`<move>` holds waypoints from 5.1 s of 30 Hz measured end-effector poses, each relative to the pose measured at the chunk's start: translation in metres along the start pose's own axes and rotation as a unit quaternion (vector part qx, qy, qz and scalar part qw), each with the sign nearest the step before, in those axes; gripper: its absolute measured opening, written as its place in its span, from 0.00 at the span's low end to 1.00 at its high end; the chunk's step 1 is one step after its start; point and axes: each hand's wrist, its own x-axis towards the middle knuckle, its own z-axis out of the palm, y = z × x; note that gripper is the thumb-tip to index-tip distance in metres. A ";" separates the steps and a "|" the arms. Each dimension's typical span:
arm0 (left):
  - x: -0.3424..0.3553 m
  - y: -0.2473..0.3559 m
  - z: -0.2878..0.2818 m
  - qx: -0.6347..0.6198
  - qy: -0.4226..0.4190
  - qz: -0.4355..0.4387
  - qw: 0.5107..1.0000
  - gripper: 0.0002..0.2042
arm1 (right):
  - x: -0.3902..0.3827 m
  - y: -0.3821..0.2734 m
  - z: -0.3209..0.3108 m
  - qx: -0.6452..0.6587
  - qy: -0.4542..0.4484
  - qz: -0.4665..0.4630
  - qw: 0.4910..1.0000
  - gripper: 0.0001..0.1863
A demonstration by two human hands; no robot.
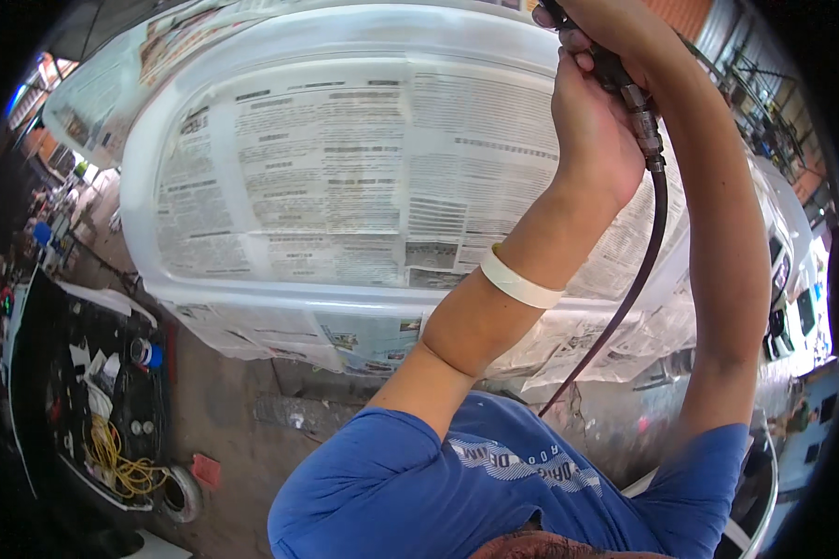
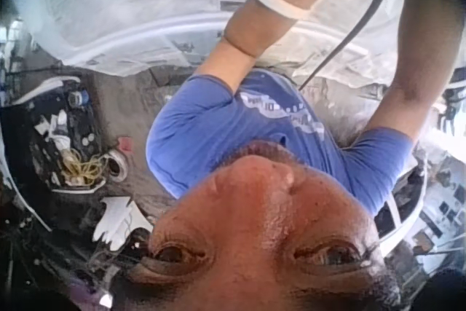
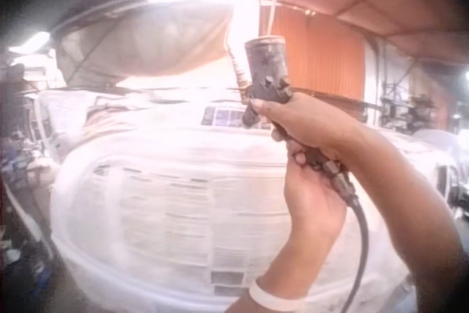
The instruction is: The person sprays paint onto the body panels of a white car using a spray gun, moving from the rear pillar to the side panel. They also wipe down a metal component with a cloth and adjust the settings on the spray gun between painting sessions.
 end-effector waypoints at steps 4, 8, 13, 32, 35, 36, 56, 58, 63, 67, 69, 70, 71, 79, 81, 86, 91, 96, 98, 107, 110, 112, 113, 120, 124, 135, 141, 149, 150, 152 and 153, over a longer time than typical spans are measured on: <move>0.002 0.029 0.005 0.025 -0.007 0.034 0.999 0.11 | 0.008 -0.030 0.019 0.020 -0.005 0.051 0.998 0.22; -0.001 0.061 0.015 0.069 0.005 0.055 0.996 0.11 | 0.009 -0.036 0.029 0.079 -0.046 -0.091 0.992 0.21; 0.001 0.107 0.021 0.125 -0.012 0.097 0.987 0.11 | 0.036 -0.059 0.060 0.109 -0.077 -0.132 0.982 0.20; -0.020 0.062 0.017 0.055 -0.006 0.065 0.996 0.11 | -0.003 -0.040 0.039 0.008 -0.001 -0.140 0.990 0.26; -0.023 0.031 0.012 0.039 0.000 0.035 0.999 0.11 | -0.007 -0.017 0.017 -0.029 -0.023 -0.102 0.994 0.27; -0.025 0.019 0.014 0.040 0.013 0.025 0.999 0.11 | -0.013 -0.014 0.010 -0.031 -0.022 -0.056 0.998 0.27; -0.056 -0.174 -0.029 -0.071 -0.006 -0.201 0.977 0.13 | -0.080 0.138 -0.094 0.000 0.208 0.185 0.960 0.22; -0.059 -0.177 -0.032 -0.079 -0.005 -0.223 0.972 0.13 | -0.083 0.146 -0.089 0.008 0.227 0.189 0.955 0.22; -0.063 -0.164 -0.047 -0.063 0.072 -0.204 0.974 0.17 | -0.079 0.162 -0.069 0.039 0.205 0.177 0.962 0.23; -0.062 -0.125 -0.059 -0.011 0.072 -0.169 0.983 0.13 | -0.063 0.144 -0.041 -0.008 0.167 0.171 0.971 0.26; -0.060 -0.105 -0.054 -0.013 0.081 -0.127 0.989 0.12 | -0.057 0.135 -0.023 0.044 0.148 0.097 0.983 0.29; -0.059 -0.093 -0.054 0.010 0.072 -0.116 0.991 0.12 | -0.053 0.126 -0.015 0.036 0.138 0.094 0.985 0.30; -0.059 -0.083 -0.054 0.033 0.063 -0.104 0.992 0.12 | -0.050 0.120 -0.010 0.029 0.128 0.091 0.987 0.31; -0.054 -0.010 -0.044 0.116 0.093 -0.004 0.989 0.12 | -0.024 0.075 0.041 0.122 0.047 0.011 0.991 0.26; -0.053 0.008 -0.044 0.147 0.093 0.031 0.984 0.12 | -0.014 0.067 0.055 0.132 0.029 -0.005 0.991 0.25; -0.053 0.056 -0.038 0.189 0.102 0.082 0.973 0.13 | 0.002 0.029 0.084 0.193 0.009 -0.147 0.970 0.17; -0.069 0.114 -0.028 0.283 0.137 0.159 0.936 0.16 | 0.007 -0.003 0.121 0.314 -0.058 -0.197 0.927 0.21; -0.151 0.167 -0.028 0.366 0.102 0.278 0.882 0.25 | -0.045 -0.013 0.160 0.364 -0.161 -0.070 0.915 0.22; -0.178 0.181 -0.018 0.546 0.184 0.371 0.728 0.30 | -0.068 -0.001 0.181 0.400 -0.229 -0.091 0.883 0.25; -0.250 0.256 -0.003 0.663 0.340 0.214 0.632 0.29 | -0.141 0.013 0.307 0.420 -0.211 -0.276 0.838 0.33; -0.252 0.262 -0.001 0.640 0.381 0.242 0.622 0.24 | -0.153 0.020 0.305 0.364 -0.276 -0.355 0.816 0.40; -0.253 0.276 -0.003 0.647 0.410 0.267 0.585 0.28 | -0.172 0.037 0.292 0.409 -0.278 -0.322 0.807 0.41; -0.238 0.277 0.003 0.651 0.406 0.261 0.585 0.28 | -0.179 0.054 0.286 0.438 -0.279 -0.283 0.806 0.42; -0.141 0.340 0.106 0.733 0.321 0.235 0.551 0.27 | -0.306 0.271 0.341 0.321 -0.562 -0.022 0.762 0.21; -0.096 0.385 0.147 0.758 0.336 0.199 0.522 0.25 | -0.332 0.314 0.322 0.299 -0.479 0.126 0.815 0.20; -0.047 0.368 0.142 0.851 0.361 0.174 0.340 0.20 | -0.314 0.275 0.236 0.358 -0.434 0.112 0.820 0.20; -0.036 0.373 0.141 0.854 0.342 0.188 0.344 0.18 | -0.317 0.272 0.234 0.362 -0.429 0.117 0.819 0.18; -0.031 0.337 0.147 0.881 0.288 0.142 0.348 0.18 | -0.315 0.263 0.229 0.357 -0.422 0.123 0.824 0.17; -0.030 0.330 0.147 0.883 0.280 0.133 0.351 0.19 | -0.314 0.262 0.229 0.353 -0.423 0.125 0.825 0.17; -0.030 0.316 0.148 0.880 0.272 0.122 0.371 0.21 | -0.315 0.265 0.232 0.347 -0.424 0.123 0.828 0.17; -0.031 0.309 0.150 0.876 0.264 0.112 0.388 0.22 | -0.316 0.266 0.233 0.343 -0.426 0.120 0.829 0.17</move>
